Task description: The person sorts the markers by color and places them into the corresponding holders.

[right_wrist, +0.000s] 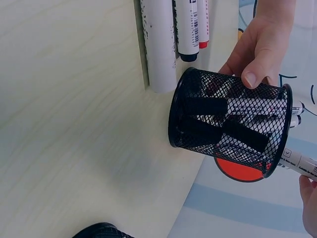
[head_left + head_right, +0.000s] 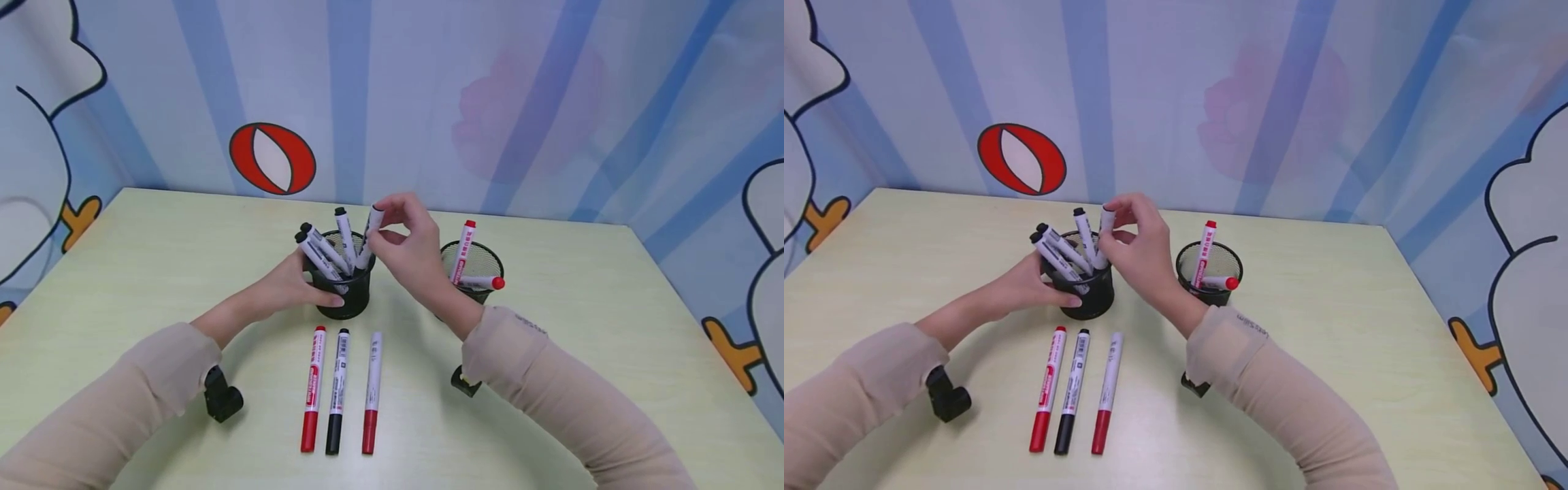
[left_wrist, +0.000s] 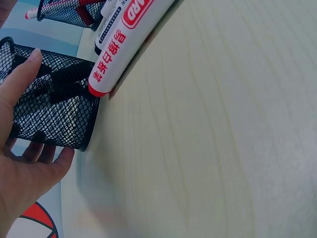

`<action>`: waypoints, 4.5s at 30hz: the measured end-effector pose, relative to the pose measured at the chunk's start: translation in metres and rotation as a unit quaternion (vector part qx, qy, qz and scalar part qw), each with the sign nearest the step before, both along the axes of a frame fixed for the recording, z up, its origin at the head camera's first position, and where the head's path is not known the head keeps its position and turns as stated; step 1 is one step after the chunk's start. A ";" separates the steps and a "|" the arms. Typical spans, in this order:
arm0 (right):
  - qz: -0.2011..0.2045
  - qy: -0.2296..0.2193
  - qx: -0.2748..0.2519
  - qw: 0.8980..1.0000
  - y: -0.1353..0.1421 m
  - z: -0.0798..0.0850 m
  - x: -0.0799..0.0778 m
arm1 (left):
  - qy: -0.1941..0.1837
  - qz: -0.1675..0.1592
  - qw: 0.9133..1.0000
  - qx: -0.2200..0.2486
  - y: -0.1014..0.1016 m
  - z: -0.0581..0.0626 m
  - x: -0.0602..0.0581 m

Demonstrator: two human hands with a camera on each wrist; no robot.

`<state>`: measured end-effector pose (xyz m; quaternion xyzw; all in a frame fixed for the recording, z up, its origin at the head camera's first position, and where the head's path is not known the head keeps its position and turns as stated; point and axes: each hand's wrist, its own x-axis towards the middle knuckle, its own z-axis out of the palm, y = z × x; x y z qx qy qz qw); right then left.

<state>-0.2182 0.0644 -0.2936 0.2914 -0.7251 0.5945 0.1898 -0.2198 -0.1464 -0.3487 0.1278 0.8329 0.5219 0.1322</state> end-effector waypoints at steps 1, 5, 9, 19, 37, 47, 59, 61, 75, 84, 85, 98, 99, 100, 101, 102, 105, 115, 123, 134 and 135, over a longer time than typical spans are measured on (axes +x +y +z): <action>0.001 0.000 0.003 1.000 0.000 0.000 0.000 | 0.001 0.000 1.000 0.001 0.000 0.000 0.000; 0.011 0.000 0.022 1.000 -0.002 0.002 0.006 | 0.003 -0.001 1.000 0.002 0.000 0.001 0.001; 0.020 -0.005 0.047 0.999 -0.003 0.010 0.019 | 0.001 -0.001 1.000 0.000 0.000 0.001 0.000; 0.024 -0.015 0.078 0.997 -0.004 0.011 0.028 | 0.004 -0.007 1.000 0.011 0.000 0.002 0.001; 0.038 0.014 0.079 0.996 0.000 -0.024 0.003 | 0.001 -0.009 1.000 0.013 -0.001 0.000 0.000; 0.042 0.004 0.061 0.997 0.002 -0.014 0.014 | 0.003 -0.009 1.000 0.012 -0.001 -0.002 -0.001; 0.014 -0.020 0.052 0.998 0.012 -0.015 0.012 | 0.005 -0.011 1.000 0.015 0.000 -0.001 0.001; 0.009 -0.018 0.051 0.998 0.015 -0.016 0.012 | 0.006 -0.012 1.000 0.014 0.000 0.000 0.001; 0.017 -0.059 0.039 0.997 0.033 0.001 0.024 | 0.010 -0.018 1.000 0.012 -0.001 0.002 0.002; 0.033 -0.051 0.050 0.997 0.058 0.027 0.033 | -0.001 -0.009 1.000 -0.001 -0.008 0.008 0.009; 0.034 -0.052 0.049 0.997 0.062 0.030 0.034 | -0.003 -0.006 1.000 -0.006 -0.009 0.009 0.010; -0.006 -0.086 0.058 0.995 0.128 0.035 0.025 | -0.022 -0.019 0.996 -0.089 -0.026 0.025 0.036; -0.014 -0.087 0.060 0.994 0.133 0.033 0.024 | -0.022 -0.028 0.995 -0.090 -0.027 0.026 0.038; -0.020 -0.089 0.061 0.994 0.137 0.031 0.022 | -0.022 -0.036 0.995 -0.091 -0.027 0.026 0.040; -0.027 -0.090 0.066 0.993 0.141 0.028 0.019 | -0.023 -0.042 0.995 -0.092 -0.027 0.026 0.041; -0.032 -0.092 0.068 0.993 0.145 0.025 0.017 | -0.022 -0.049 0.994 -0.093 -0.027 0.027 0.043; -0.039 -0.111 0.073 0.990 0.153 0.016 0.011 | -0.017 -0.064 0.993 -0.095 -0.025 0.028 0.048; -0.035 -0.197 0.120 0.972 0.166 -0.012 -0.001 | -0.006 -0.122 0.989 -0.079 -0.003 0.033 0.063; 0.080 -0.259 0.143 0.952 0.174 -0.035 -0.005 | 0.007 -0.133 0.988 -0.074 0.018 0.035 0.066; 0.096 -0.289 0.146 0.941 0.173 -0.052 -0.009 | -0.008 -0.099 0.990 -0.095 0.050 0.028 0.067; 0.094 -0.291 0.145 0.941 0.172 -0.053 -0.008 | -0.012 -0.092 0.991 -0.100 0.053 0.027 0.068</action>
